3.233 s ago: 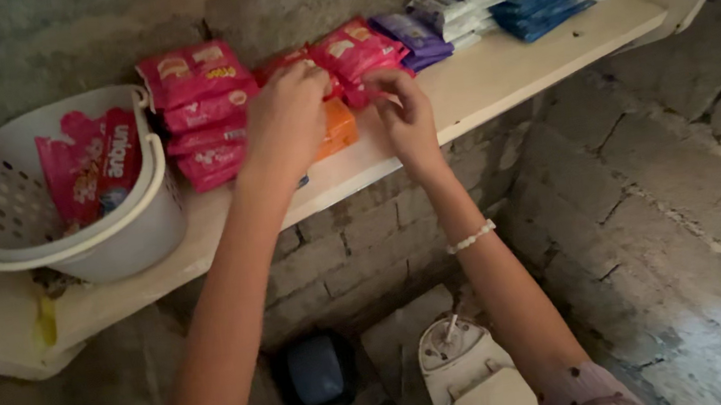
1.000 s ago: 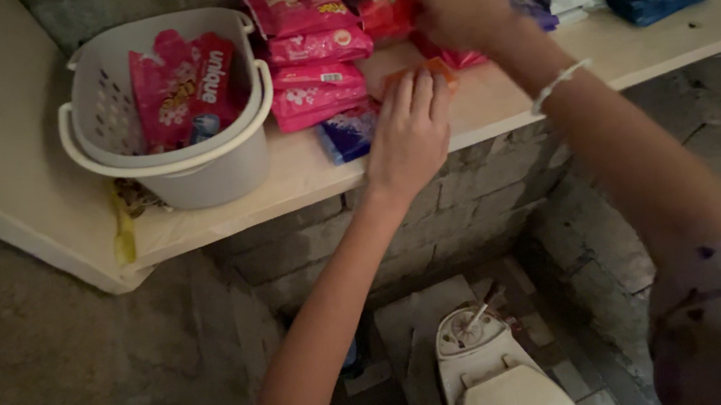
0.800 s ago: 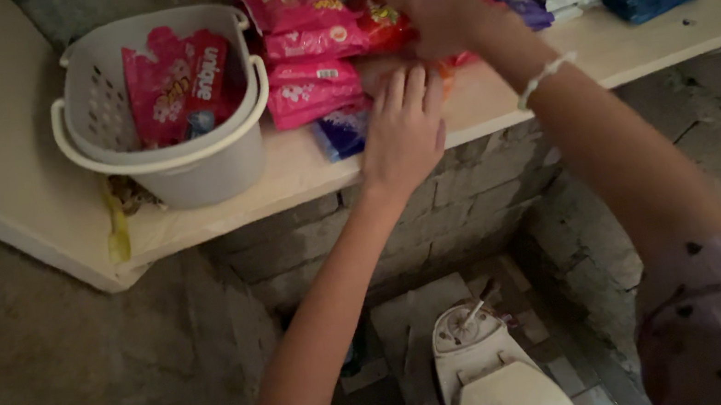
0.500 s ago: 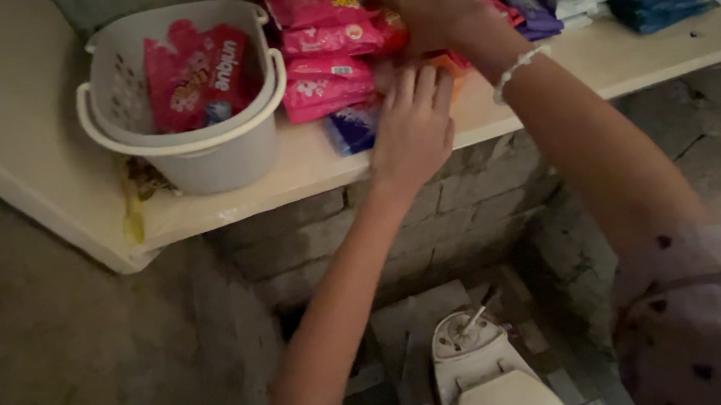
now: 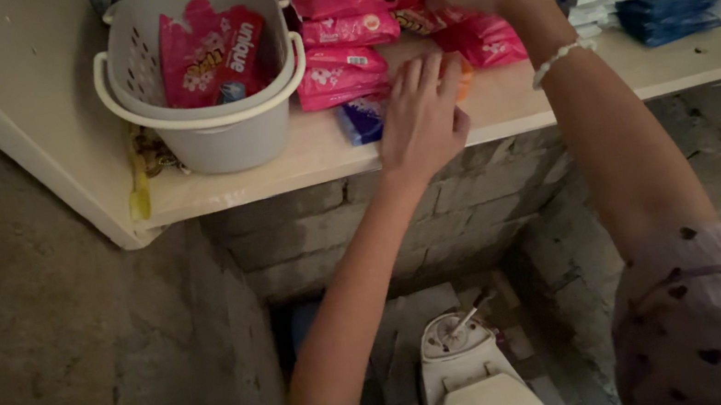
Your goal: The person organizes various packages of laundry detergent, bars of soap, and rolls of toilet paper on a shelf above a toilet.
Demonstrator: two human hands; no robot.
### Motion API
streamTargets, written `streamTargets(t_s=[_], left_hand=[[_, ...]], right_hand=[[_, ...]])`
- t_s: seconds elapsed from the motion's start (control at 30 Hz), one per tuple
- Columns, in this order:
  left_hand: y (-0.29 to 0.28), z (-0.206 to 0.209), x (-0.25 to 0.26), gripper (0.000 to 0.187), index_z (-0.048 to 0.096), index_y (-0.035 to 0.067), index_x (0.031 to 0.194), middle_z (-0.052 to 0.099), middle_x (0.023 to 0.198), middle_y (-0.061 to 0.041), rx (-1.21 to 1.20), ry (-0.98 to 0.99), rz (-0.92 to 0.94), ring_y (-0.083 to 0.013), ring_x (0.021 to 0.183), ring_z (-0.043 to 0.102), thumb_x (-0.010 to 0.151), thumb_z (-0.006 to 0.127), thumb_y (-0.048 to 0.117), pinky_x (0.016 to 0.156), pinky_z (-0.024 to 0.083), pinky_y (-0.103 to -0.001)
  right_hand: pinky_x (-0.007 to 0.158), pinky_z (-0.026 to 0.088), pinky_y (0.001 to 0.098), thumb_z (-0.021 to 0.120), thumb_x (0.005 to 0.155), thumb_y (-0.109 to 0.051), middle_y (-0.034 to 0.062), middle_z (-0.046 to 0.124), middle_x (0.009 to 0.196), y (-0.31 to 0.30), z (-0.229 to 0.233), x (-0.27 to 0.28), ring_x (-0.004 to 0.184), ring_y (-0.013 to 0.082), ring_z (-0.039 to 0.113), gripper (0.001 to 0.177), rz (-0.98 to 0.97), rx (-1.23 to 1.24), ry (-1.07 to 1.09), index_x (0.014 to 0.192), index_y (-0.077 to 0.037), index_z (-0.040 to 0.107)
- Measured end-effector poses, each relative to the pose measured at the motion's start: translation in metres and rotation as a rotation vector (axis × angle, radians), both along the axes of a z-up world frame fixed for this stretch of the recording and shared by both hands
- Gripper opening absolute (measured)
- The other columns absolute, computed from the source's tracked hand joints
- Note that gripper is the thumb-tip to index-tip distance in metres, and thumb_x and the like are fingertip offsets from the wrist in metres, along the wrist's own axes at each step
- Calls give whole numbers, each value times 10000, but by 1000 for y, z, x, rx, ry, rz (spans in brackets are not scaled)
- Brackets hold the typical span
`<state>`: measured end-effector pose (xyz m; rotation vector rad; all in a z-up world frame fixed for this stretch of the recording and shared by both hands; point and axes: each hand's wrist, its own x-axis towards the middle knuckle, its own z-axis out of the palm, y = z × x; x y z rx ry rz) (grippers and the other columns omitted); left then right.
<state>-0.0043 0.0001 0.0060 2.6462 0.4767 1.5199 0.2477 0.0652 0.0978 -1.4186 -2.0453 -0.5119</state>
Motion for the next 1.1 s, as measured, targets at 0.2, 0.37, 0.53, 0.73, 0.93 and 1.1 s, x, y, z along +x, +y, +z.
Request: streamTargets(t_s=[0.2, 0.37, 0.53, 0.73, 0.93, 1.1], left_hand=[[6, 8, 4, 503, 565, -59, 1311, 523, 1412, -232, -46, -201, -114, -411, 1312, 507, 878, 682, 168, 1127, 414, -499], [51, 40, 45, 237, 778, -6, 1021, 672, 1253, -199, 352, 69, 218, -350, 1312, 533, 882, 679, 158, 1214, 320, -551], [104, 58, 27, 197, 825, 100, 920, 713, 1127, -121, 241, 259, 395, -328, 1236, 554, 750, 729, 132, 1145, 282, -604], [112, 66, 6, 281, 824, 117, 873, 723, 1065, -103, 205, 251, 391, -332, 1177, 583, 634, 781, 259, 1045, 354, -576], [134, 100, 27, 392, 755, 70, 945, 736, 934, -146, -274, 1, 114, -334, 953, 701, 910, 703, 458, 948, 501, -494], [197, 90, 107, 408, 725, 36, 995, 771, 951, -123, -775, -216, -416, -266, 894, 746, 806, 791, 391, 825, 578, -438]], right_hand=[[910, 557, 471, 892, 760, -330, 240, 730, 1086, -12, 4, -20, 998, 431, 697, 578, -232, -100, 0, 1253, -86, 714], [800, 569, 478, 898, 810, -268, 219, 747, 1027, -1, -16, 4, 907, 390, 717, 547, -79, 68, 194, 1243, -16, 680], [846, 617, 475, 856, 819, -119, 118, 752, 1019, -1, -10, 10, 950, 308, 749, 321, 108, 120, 883, 1053, 7, 676], [1032, 619, 473, 815, 797, -181, 118, 750, 1182, -36, 7, -28, 1131, 287, 738, 487, 469, -341, 1797, 1228, -56, 624], [1205, 518, 411, 778, 949, -268, 95, 673, 1376, -29, -9, -52, 1288, 246, 669, 533, 913, -445, 1945, 1387, -59, 557], [1198, 515, 414, 770, 949, -231, 71, 662, 1377, -30, -15, -57, 1298, 233, 655, 486, 962, -343, 1951, 1363, -87, 561]])
